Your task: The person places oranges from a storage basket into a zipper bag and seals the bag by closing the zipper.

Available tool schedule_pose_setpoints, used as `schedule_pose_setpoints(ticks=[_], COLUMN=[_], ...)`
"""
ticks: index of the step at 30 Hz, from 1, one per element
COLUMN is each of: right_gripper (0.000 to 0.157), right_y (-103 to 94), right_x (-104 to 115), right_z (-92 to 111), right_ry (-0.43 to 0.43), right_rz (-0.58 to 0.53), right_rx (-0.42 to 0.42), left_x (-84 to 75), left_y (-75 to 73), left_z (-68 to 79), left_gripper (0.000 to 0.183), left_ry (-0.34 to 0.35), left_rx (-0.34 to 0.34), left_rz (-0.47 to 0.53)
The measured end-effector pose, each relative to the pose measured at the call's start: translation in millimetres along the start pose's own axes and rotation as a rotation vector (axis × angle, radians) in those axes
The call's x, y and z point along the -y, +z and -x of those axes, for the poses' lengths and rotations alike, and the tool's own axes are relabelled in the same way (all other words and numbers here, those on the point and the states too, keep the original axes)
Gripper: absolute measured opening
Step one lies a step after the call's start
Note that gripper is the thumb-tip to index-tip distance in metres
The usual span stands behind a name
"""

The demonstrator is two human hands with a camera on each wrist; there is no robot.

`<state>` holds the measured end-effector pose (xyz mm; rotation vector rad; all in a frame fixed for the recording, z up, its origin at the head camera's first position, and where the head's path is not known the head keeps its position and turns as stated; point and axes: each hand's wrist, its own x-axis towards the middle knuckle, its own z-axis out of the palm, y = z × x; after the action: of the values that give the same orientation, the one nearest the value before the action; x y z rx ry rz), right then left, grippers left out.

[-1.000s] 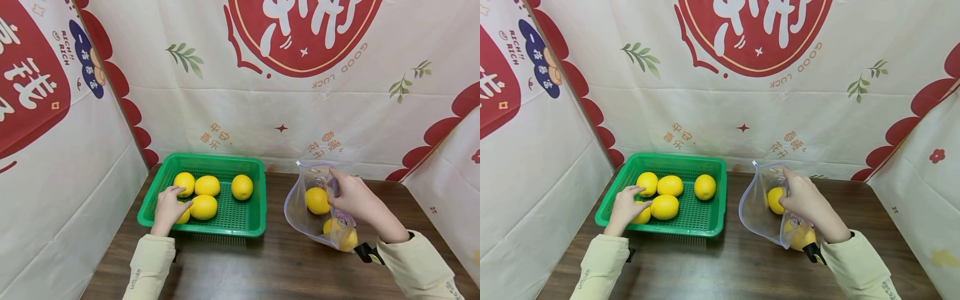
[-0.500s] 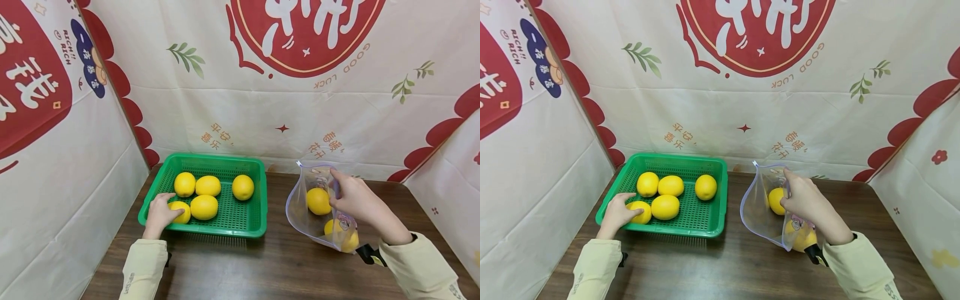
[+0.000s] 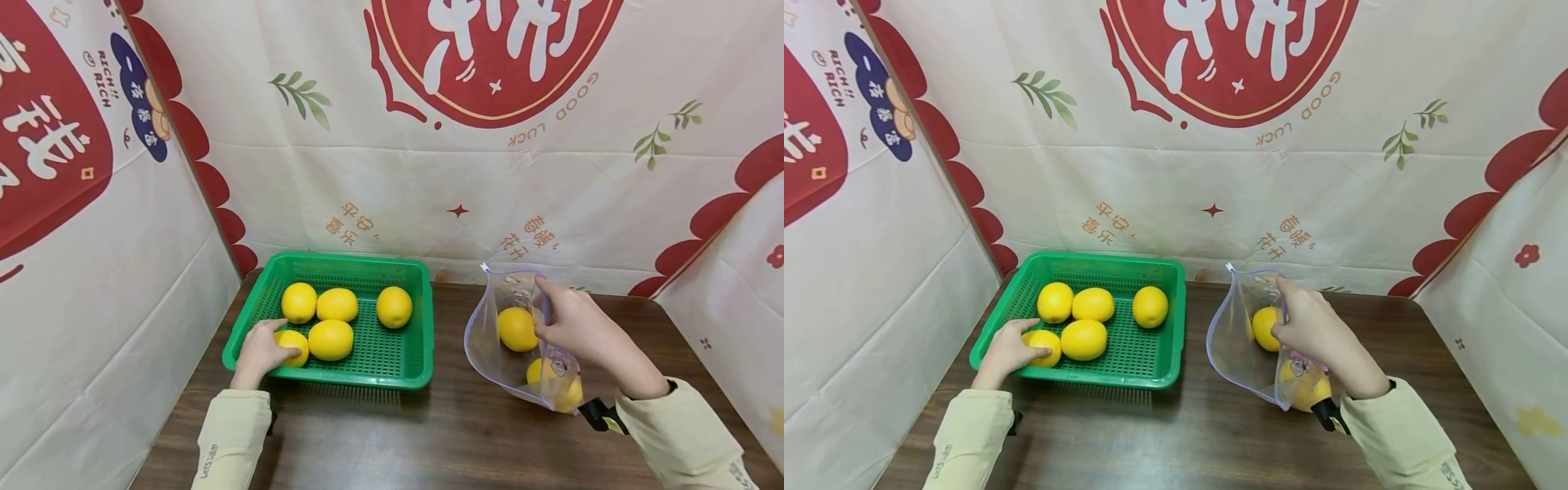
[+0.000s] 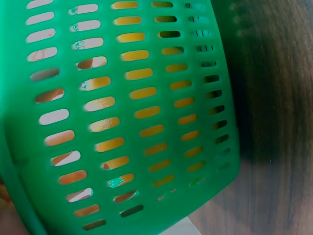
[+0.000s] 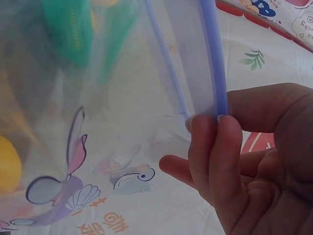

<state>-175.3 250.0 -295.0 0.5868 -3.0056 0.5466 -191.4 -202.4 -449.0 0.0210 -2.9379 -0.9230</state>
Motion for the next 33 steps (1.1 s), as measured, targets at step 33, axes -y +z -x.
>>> schedule_pose_setpoints(ticks=[33], right_gripper=[0.071], right_y=[-1.0], right_x=[3.5], right_z=[-1.7], right_ry=[0.015], right_rz=[-0.008], right_rx=[0.023], left_x=[-9.1], left_y=[3.2], left_z=[-0.4], left_gripper=[0.063], left_ry=[-0.039], left_rx=[0.045], left_rz=[-0.085])
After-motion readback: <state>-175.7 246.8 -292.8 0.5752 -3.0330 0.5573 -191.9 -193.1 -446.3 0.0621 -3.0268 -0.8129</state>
